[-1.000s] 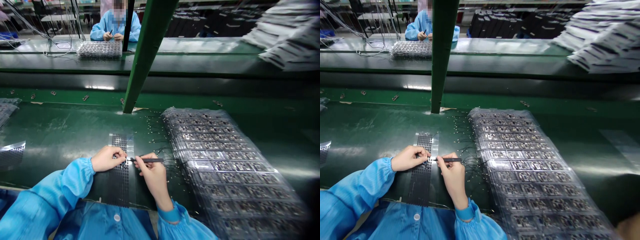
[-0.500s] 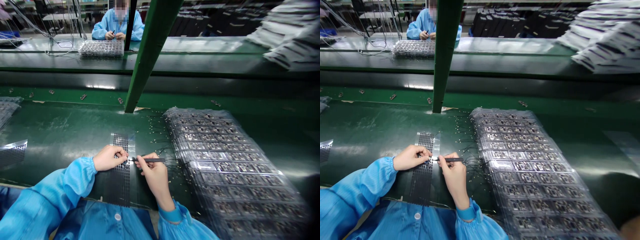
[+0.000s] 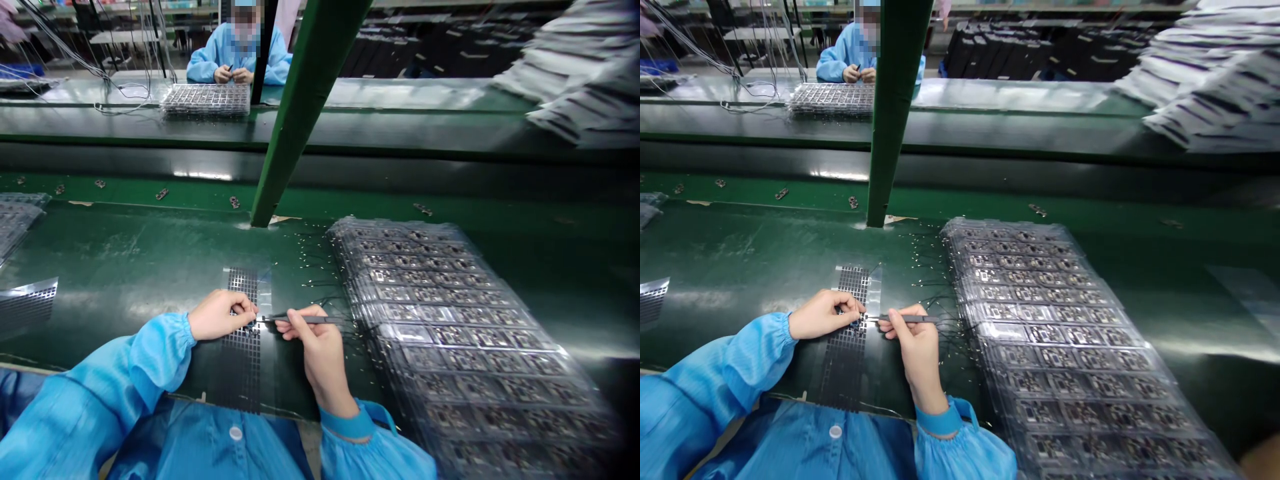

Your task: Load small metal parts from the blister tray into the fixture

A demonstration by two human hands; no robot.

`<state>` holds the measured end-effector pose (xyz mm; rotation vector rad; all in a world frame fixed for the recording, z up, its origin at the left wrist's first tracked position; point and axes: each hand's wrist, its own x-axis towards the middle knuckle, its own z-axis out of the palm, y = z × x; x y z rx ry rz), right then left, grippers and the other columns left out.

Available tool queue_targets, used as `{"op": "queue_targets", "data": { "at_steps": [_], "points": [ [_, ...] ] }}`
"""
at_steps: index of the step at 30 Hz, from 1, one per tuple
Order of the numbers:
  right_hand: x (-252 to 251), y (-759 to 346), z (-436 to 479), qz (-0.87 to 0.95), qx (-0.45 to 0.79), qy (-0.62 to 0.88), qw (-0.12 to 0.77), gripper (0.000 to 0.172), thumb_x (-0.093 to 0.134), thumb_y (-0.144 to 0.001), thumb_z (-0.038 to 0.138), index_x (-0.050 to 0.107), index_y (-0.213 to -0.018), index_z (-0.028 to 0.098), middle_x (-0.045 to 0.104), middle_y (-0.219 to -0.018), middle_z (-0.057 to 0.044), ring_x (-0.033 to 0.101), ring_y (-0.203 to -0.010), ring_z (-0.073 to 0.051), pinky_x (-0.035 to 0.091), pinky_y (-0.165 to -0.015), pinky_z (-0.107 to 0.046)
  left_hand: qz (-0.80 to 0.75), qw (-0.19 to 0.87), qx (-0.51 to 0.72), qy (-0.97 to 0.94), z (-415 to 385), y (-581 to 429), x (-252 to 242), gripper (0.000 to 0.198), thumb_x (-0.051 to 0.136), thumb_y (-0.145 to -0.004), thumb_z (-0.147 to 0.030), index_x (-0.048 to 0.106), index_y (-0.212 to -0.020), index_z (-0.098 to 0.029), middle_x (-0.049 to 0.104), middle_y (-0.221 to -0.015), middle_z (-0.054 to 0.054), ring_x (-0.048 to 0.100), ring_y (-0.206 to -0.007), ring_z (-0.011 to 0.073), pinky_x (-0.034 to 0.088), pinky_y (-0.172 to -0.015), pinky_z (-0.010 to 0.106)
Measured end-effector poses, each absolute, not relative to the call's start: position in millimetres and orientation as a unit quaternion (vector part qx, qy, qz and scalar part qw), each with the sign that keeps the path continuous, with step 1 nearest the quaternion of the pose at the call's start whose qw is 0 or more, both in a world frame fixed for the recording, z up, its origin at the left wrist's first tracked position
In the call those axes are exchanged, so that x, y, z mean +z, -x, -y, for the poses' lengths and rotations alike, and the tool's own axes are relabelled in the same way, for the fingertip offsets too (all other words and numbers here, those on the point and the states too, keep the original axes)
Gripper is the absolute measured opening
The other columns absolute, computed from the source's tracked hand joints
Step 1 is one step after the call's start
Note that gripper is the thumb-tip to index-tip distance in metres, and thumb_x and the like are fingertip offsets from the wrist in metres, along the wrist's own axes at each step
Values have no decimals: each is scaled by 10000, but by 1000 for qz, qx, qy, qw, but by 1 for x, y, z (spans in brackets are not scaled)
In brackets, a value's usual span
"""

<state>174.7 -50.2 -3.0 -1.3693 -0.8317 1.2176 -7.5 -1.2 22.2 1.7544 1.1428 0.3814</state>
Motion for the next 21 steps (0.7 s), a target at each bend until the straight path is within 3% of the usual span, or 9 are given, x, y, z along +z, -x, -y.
{"op": "queue_targets", "data": {
  "at_steps": [8,21],
  "points": [
    [-3,-172,48,384,529,547,523,354,757,-669,465,549,-688,180,675,-580,-18,670,-552,-166,526,-505,-236,-472,583,137,-647,-1,9,20,147,564,-792,-277,578,-737,-141,617,-572,-13,630,-591,134,439,-556,202],
    [-1,-171,48,407,515,560,506,354,743,-670,492,554,-687,192,669,-596,-21,652,-556,-172,532,-532,-273,-475,590,131,-640,-1,8,19,151,555,-798,-279,568,-724,-148,594,-552,-31,637,-571,129,447,-560,199]
  ]
}}
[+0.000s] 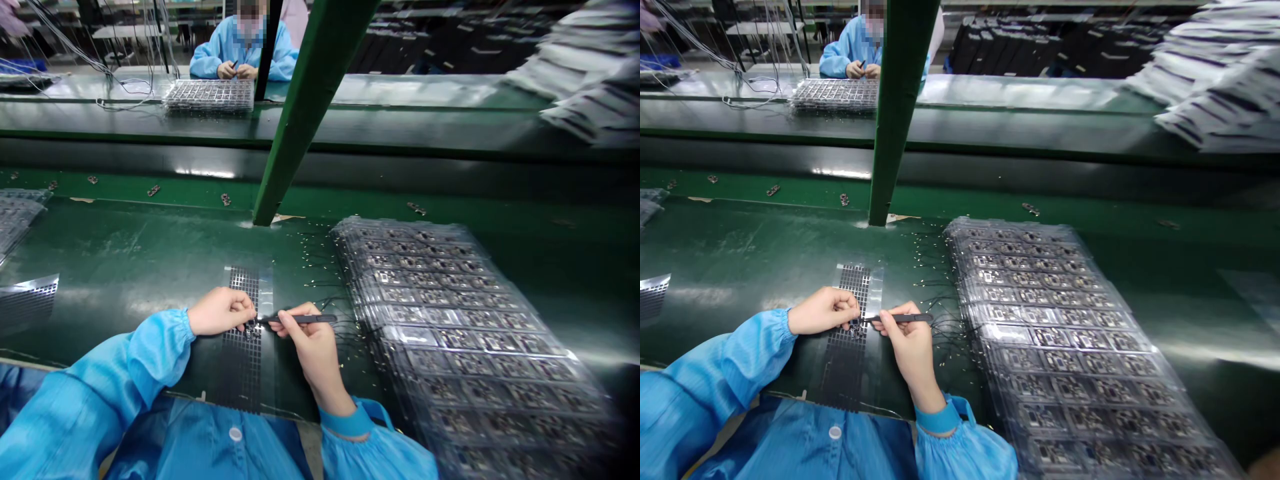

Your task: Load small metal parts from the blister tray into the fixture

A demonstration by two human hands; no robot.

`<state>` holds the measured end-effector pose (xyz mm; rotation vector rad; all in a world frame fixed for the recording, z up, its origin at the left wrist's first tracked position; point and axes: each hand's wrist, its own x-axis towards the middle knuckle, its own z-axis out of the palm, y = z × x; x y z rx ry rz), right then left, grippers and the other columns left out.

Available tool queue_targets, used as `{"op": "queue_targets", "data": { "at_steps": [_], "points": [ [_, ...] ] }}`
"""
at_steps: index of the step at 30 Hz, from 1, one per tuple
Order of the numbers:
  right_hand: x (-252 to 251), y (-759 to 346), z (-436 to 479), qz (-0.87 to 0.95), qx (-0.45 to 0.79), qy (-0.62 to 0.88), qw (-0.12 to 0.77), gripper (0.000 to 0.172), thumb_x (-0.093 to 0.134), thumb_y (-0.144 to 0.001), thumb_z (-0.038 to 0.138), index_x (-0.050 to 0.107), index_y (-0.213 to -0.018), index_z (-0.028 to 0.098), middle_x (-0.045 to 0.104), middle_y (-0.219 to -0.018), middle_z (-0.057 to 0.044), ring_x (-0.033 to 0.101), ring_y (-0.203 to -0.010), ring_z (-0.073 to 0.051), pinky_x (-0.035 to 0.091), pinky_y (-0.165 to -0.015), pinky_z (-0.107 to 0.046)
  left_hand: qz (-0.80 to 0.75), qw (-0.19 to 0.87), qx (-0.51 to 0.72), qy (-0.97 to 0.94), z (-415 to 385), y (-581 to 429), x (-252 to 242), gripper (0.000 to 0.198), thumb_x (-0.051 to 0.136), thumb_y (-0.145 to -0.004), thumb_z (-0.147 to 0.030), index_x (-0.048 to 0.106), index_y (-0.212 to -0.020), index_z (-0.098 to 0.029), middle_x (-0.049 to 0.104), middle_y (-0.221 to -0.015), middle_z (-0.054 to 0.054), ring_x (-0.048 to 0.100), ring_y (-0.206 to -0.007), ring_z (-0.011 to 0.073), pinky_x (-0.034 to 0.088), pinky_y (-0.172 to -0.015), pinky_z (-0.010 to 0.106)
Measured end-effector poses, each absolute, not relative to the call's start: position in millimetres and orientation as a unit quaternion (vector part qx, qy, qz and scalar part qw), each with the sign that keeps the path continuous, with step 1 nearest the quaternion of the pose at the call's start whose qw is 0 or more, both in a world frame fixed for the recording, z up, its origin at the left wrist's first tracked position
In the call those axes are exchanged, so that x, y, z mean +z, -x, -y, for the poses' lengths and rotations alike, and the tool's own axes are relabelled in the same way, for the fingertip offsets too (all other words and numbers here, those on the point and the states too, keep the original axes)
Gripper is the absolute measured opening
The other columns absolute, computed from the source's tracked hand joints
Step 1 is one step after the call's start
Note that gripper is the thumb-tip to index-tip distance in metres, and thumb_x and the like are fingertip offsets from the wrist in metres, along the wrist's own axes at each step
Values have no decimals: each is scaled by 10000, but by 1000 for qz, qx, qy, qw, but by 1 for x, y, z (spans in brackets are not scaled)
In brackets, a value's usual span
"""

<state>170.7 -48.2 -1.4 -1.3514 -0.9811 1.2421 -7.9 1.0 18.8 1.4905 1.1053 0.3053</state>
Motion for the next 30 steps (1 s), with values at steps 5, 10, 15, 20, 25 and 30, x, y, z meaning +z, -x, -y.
{"op": "queue_targets", "data": {
  "at_steps": [5,10,15,20,25,30],
  "points": [
    [-2,-171,48,411,511,562,503,350,736,-678,492,557,-692,191,669,-603,-20,647,-555,-168,535,-542,-275,-475,589,132,-640,-1,8,20,155,564,-795,-285,573,-723,-148,593,-551,-34,634,-566,124,446,-553,195],
    [-3,-171,49,414,507,562,506,346,735,-683,484,558,-692,187,672,-605,-23,643,-548,-163,535,-540,-271,-475,591,131,-639,-1,8,21,146,553,-801,-267,566,-720,-146,581,-546,-39,624,-549,115,443,-549,189],
    [-3,-170,49,411,507,566,504,351,735,-680,490,553,-696,190,675,-609,-25,651,-557,-173,540,-544,-282,-474,587,133,-643,-1,8,21,151,561,-798,-277,571,-724,-145,595,-561,-32,623,-551,115,447,-549,190],
    [-3,-170,49,406,508,567,505,354,737,-676,493,545,-700,197,675,-609,-23,652,-556,-179,544,-542,-292,-478,592,130,-636,-1,8,21,173,579,-790,-309,578,-732,-146,600,-548,-31,624,-550,121,445,-551,196],
    [-5,-170,49,406,509,566,506,345,734,-683,488,548,-704,197,674,-613,-22,659,-575,-176,540,-548,-277,-479,590,130,-637,-1,8,21,179,600,-772,-321,580,-725,-150,613,-535,-27,622,-547,126,442,-559,203],
    [-4,-169,50,410,505,567,505,343,729,-690,486,545,-704,197,672,-612,-25,660,-581,-176,536,-547,-271,-482,571,137,-650,1,7,20,153,580,-778,-286,584,-720,-144,600,-531,-23,608,-535,122,429,-545,200]
  ]
}}
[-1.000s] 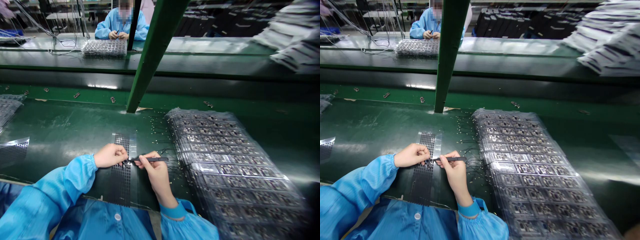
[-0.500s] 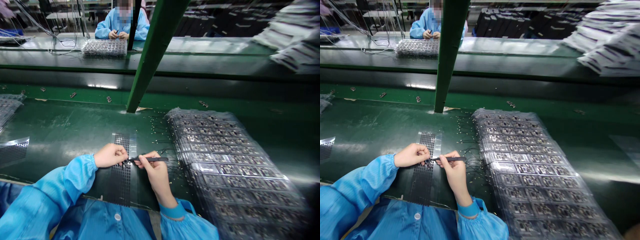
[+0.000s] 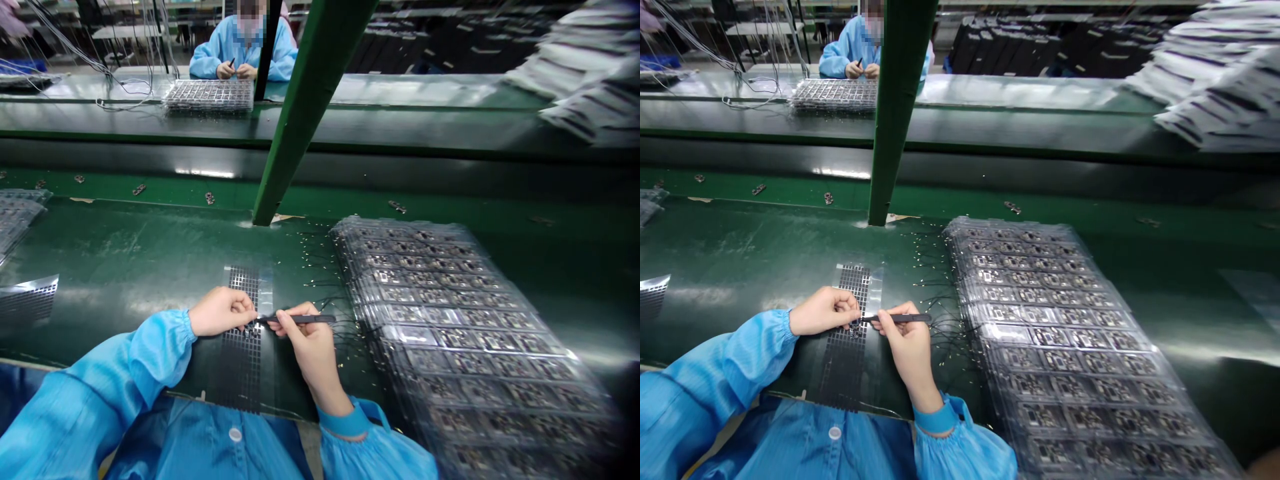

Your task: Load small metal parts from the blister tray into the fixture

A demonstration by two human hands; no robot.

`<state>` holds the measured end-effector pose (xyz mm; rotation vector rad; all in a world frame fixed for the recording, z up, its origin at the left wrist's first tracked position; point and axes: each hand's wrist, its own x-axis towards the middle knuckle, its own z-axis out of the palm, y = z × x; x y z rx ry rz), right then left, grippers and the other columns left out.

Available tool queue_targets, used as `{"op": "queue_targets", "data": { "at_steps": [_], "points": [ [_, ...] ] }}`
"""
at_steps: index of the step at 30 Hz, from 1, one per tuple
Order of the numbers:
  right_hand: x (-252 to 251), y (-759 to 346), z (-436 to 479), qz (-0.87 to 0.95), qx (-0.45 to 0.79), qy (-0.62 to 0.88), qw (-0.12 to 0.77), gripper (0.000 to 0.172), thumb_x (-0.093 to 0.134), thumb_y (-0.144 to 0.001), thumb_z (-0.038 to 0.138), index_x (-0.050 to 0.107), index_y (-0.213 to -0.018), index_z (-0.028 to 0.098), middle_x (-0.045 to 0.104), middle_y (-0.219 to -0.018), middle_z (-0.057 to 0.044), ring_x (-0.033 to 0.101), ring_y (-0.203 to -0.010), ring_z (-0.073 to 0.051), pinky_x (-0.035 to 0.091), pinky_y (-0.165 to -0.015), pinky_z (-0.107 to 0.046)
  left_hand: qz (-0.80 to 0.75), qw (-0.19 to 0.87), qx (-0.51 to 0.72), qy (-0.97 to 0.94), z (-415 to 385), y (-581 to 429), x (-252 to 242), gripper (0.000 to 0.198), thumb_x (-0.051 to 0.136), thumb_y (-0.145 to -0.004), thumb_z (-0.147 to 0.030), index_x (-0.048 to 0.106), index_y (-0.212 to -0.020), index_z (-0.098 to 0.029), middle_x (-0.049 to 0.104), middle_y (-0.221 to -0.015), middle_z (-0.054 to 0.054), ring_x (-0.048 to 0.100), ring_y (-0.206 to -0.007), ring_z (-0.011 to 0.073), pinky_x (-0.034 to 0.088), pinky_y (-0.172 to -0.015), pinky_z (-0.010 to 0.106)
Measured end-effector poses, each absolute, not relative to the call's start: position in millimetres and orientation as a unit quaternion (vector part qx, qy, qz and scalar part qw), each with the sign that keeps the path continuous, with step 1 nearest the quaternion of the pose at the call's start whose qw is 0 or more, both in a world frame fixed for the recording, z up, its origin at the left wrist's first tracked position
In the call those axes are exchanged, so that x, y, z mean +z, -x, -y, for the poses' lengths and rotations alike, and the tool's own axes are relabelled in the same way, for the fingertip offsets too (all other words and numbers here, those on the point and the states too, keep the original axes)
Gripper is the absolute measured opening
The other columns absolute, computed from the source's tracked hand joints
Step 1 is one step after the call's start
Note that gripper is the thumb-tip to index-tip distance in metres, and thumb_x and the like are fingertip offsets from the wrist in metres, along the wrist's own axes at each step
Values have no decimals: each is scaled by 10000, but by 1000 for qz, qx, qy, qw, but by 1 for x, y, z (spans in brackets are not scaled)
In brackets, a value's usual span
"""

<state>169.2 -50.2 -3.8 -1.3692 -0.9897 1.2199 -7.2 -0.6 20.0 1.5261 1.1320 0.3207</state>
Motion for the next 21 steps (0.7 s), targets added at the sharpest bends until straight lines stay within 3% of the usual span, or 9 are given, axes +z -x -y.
{"op": "queue_targets", "data": {
  "at_steps": [8,14,21],
  "points": [
    [-5,-170,52,410,489,559,530,316,681,-756,470,525,-708,199,656,-590,-8,640,-528,-152,541,-527,-254,-490,576,186,-627,0,6,19,124,578,-777,-242,577,-712,-136,587,-548,-19,587,-535,107,431,-546,194],
    [-7,-168,53,450,529,525,492,350,482,-889,487,560,-1063,194,712,-854,-71,686,-716,-177,561,-584,-275,-486,582,192,-623,1,5,15,163,575,-782,-276,573,-708,-130,602,-568,-7,599,-551,113,438,-553,198],
    [-3,-163,55,508,494,552,439,201,651,-776,323,549,-902,204,669,-743,-13,643,-667,-147,485,-558,-210,-477,532,196,-672,6,3,18,156,589,-766,-268,622,-714,-125,630,-586,-2,598,-566,110,438,-546,183]
  ]
}}
